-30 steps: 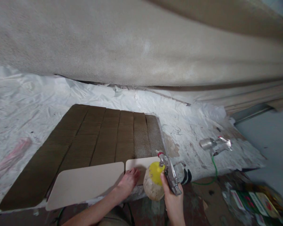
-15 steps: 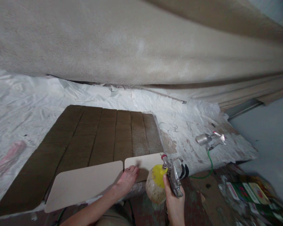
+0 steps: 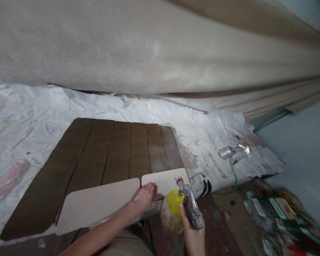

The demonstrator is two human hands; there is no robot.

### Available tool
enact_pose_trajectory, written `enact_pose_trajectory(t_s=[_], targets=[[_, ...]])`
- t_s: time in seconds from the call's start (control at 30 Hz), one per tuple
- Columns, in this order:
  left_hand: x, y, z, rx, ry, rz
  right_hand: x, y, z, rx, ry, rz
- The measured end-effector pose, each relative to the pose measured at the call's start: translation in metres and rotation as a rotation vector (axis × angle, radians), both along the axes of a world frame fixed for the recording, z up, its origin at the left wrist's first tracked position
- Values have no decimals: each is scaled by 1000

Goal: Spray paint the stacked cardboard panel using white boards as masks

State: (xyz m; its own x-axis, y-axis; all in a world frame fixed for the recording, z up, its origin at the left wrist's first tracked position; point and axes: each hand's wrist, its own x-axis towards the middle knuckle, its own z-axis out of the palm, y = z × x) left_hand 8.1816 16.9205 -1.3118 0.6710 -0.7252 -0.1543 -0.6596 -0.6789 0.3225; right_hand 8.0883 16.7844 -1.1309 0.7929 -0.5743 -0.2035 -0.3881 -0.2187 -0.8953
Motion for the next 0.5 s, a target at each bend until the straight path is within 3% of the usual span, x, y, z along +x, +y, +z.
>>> enact_pose_trajectory(t_s=[0.2,0.5], targets=[[3,4,4,-45,8,-12,-13,3,-8,-46,-3,-34],[12,11,12,-118,97,-37,-28,23,-5,-46,-10,-19]])
